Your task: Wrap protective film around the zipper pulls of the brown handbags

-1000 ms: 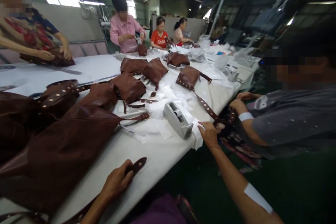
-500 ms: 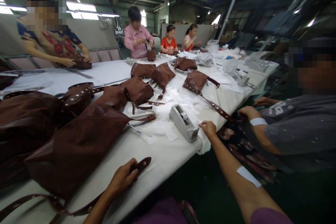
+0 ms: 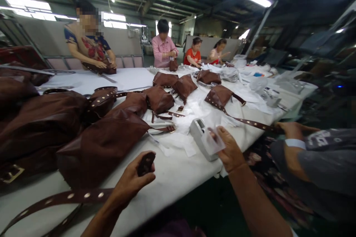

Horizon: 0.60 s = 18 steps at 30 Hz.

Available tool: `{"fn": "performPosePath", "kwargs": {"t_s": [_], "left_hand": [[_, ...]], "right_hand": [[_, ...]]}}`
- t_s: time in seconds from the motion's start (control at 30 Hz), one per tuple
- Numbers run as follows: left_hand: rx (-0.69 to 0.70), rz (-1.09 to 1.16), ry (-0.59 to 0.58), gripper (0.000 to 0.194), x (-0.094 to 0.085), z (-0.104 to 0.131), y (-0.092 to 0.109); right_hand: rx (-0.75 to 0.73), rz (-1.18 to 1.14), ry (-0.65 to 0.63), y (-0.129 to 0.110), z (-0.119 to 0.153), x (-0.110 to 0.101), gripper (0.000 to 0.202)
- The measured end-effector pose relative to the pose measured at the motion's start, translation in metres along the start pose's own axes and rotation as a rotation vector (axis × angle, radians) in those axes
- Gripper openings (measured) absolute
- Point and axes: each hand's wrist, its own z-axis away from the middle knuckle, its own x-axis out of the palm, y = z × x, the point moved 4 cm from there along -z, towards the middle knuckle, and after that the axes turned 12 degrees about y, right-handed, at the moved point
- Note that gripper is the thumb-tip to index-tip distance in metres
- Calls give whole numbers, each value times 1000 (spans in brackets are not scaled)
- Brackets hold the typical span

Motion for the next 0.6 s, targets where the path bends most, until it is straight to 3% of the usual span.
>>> {"fn": "performPosePath", "kwargs": {"t_s": [0.1,0.2,0.27,0.37,0.47,0.6], "left_hand": [[-100,267,-29,70,12,2,8],[-143,432,-37,55,12,-2,-5],[-189,507,4,37,0,-2,-18],[-216,573,59,24,-23,6,-30],[-216,738,128,28,-37,14,-31],[-236,1010,196,43,-44,18,-33]], "right_hand": [[284,-250,-62,29,66,80,35],[469,-387,-164,54,110,136,37],[522,-424,-216,63,121,154,36],[519,-412,-233,70,118,166,35],[542,-396,-239,76,120,177,35],[558,-376,-375,85,145,203,34]]}}
